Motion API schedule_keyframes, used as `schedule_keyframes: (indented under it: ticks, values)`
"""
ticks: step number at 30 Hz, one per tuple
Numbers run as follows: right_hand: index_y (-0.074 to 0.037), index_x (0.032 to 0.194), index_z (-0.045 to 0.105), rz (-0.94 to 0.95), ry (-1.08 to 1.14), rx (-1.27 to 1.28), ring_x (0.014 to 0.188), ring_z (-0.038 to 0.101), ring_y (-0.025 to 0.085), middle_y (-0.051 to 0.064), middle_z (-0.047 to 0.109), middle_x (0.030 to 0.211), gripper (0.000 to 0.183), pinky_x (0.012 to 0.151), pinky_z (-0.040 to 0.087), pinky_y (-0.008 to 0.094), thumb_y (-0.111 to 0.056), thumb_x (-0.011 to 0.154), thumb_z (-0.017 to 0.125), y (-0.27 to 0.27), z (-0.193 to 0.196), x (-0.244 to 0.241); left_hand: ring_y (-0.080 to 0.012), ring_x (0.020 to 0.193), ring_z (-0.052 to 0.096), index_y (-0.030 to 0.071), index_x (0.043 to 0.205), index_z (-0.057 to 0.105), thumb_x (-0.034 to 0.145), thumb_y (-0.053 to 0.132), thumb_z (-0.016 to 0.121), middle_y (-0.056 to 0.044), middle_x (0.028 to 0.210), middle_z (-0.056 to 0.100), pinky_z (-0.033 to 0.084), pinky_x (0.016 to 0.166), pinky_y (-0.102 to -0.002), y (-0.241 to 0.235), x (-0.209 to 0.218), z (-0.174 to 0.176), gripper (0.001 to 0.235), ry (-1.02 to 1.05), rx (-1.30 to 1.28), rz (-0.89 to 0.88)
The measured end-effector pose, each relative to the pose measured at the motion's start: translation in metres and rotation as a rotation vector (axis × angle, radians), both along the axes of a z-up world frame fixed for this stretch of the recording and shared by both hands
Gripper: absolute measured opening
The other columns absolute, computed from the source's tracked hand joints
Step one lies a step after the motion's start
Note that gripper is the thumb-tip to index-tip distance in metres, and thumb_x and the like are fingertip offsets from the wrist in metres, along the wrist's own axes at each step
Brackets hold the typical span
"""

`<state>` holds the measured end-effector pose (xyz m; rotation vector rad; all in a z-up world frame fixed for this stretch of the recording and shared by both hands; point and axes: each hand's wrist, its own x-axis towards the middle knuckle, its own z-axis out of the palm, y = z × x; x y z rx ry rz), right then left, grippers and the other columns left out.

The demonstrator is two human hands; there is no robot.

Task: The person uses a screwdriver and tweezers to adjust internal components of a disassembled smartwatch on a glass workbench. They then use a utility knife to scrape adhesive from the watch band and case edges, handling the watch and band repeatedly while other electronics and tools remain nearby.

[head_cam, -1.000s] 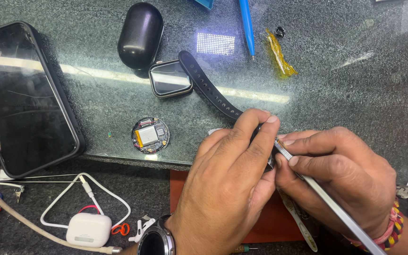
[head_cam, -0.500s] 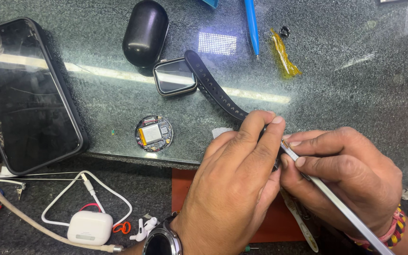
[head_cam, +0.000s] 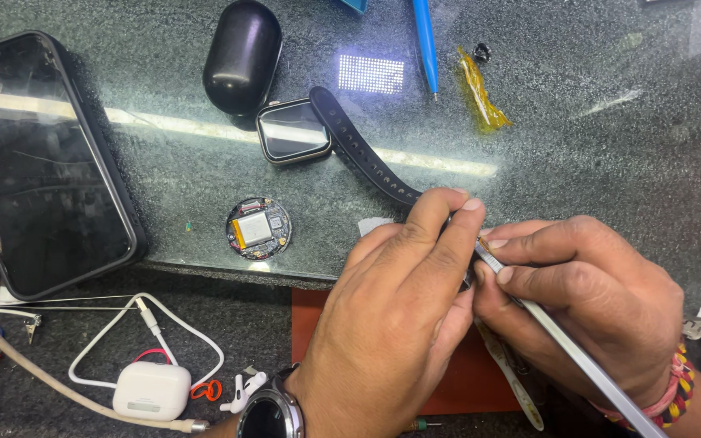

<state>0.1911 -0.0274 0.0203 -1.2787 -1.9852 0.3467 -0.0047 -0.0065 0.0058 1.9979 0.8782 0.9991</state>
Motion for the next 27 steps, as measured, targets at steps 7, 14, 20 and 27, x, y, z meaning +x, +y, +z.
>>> schedule_keyframes:
  ticks: [7, 14, 20, 27]
  values:
    - [-0.005, 0.09, 0.057, -0.033, 0.217, -0.066, 0.1, 0.076, 0.022, 0.01, 0.066, 0.098, 0.026, 0.093, 0.067, 0.034, -0.001, 0.084, 0.082, -0.001, -0.007, 0.008, -0.0288, 0.118, 0.064, -0.002, 0.145, 0.054, 0.09, 0.009, 0.077, -0.014, 0.146, 0.058, 0.046, 0.11, -0.042, 0.001, -0.003, 0.003, 0.06, 0.07, 0.082, 0.055]
    - [-0.007, 0.092, 0.056, -0.046, 0.247, -0.135, 0.098, 0.077, 0.019, 0.011, 0.069, 0.099, 0.025, 0.089, 0.068, 0.03, 0.0, 0.084, 0.079, 0.0, -0.003, 0.015, -0.0219, 0.103, 0.062, 0.003, 0.128, 0.066, 0.078, 0.025, 0.084, -0.01, 0.138, 0.064, 0.035, 0.097, -0.045, -0.004, -0.007, 0.003, 0.058, 0.331, 0.162, 0.155]
    - [-0.009, 0.088, 0.059, -0.086, 0.17, -0.215, 0.089, 0.079, 0.015, 0.011, 0.074, 0.094, 0.024, 0.074, 0.066, 0.024, -0.004, 0.081, 0.081, 0.001, -0.001, 0.014, -0.0194, 0.101, 0.061, 0.006, 0.132, 0.065, 0.075, 0.031, 0.085, -0.01, 0.138, 0.063, 0.036, 0.094, -0.046, -0.014, -0.005, -0.002, 0.066, 0.446, 0.17, 0.222]
    - [-0.01, 0.09, 0.062, -0.073, 0.266, -0.318, 0.086, 0.08, 0.013, 0.012, 0.076, 0.098, 0.022, 0.07, 0.067, 0.023, -0.004, 0.082, 0.081, -0.003, -0.002, 0.018, -0.0232, 0.097, 0.061, 0.005, 0.132, 0.065, 0.073, 0.043, 0.083, -0.009, 0.135, 0.064, 0.041, 0.088, -0.045, -0.015, -0.004, -0.01, 0.073, 0.469, 0.214, 0.245]
